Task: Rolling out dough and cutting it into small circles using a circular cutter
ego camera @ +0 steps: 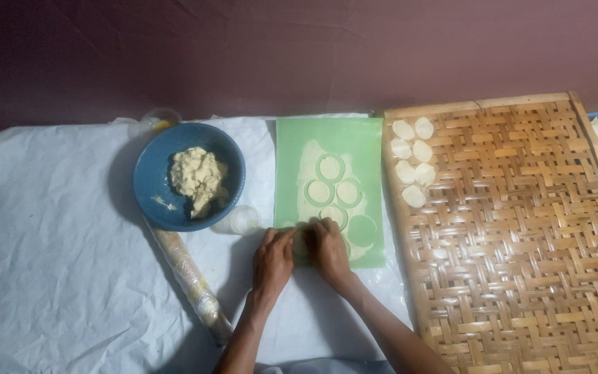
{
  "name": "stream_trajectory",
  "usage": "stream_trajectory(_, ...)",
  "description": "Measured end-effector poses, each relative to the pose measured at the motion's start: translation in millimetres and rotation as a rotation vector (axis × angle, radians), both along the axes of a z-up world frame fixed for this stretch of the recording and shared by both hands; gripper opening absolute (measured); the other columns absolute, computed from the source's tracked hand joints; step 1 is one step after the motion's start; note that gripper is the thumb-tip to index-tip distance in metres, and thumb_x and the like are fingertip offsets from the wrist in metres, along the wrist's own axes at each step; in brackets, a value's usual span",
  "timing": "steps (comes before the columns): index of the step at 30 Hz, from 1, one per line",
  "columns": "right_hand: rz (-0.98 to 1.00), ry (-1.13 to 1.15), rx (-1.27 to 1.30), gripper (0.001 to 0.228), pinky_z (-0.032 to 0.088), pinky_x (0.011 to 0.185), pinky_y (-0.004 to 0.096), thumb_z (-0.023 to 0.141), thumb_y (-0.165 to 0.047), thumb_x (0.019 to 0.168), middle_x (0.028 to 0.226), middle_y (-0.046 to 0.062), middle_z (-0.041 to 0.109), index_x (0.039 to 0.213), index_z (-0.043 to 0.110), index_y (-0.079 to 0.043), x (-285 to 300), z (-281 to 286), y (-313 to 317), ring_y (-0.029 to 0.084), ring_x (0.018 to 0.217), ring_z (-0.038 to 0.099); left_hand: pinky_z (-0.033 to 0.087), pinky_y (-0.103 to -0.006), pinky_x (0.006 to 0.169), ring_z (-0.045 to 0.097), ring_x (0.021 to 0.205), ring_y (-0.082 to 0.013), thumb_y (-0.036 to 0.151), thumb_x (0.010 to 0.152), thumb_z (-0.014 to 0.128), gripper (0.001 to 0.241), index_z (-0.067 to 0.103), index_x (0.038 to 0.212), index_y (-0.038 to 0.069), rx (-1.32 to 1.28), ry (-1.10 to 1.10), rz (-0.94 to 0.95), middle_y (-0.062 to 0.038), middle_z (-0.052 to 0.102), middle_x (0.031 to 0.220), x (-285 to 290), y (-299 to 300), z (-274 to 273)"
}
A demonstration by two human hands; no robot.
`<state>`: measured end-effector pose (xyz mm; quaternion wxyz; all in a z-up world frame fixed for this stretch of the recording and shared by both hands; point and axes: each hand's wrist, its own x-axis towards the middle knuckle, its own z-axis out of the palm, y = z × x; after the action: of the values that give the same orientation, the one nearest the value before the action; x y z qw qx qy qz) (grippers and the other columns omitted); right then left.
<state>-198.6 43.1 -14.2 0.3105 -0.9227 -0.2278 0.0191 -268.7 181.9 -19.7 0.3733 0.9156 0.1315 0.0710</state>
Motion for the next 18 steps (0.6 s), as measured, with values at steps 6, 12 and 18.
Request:
stream_trajectory(6,0.044,0.092,0.091,0.016,0.054,0.074,0.039,0.066,-0.025,0.098,0.095,0.009,0.058,0.103,0.07,-0.01,3,-1,-6,0.029,0.089,0.061,0.061,-0.0422,0.066,0.072,0.086,-0.0347,0.012,0.1,0.057,0.023,0.074,0.115,0.01,0.011,-0.016,-0.069,-0.006,0.06,0.096,3,4,7)
stream_trajectory(12,0.078,0.138,0.134,0.016,0.056,0.075,0.037,0.065,-0.032,0.099,0.089,0.005,0.061,0.105,0.069,-0.018,4,-11,-14,0.026,0.088,0.064,0.06,-0.0425,0.067,0.072,0.087,-0.0331,0.015,0.098,0.06,0.016,0.071,0.11,0.012,0.009,-0.023,-0.086,-0.004,0.059,0.095,7,7,-7)
stream_trajectory(18,0.124,0.13,0.103,0.015,0.057,0.074,0.04,0.068,-0.025,0.096,0.095,0.009,0.064,0.105,0.069,-0.013,7,16,-10,0.03,0.09,0.065,0.059,-0.0397,0.068,0.071,0.085,-0.0308,0.013,0.098,0.062,0.007,0.067,0.103,0.013,-0.003,-0.073,-0.1,-0.002,0.057,0.091,10,7,-5)
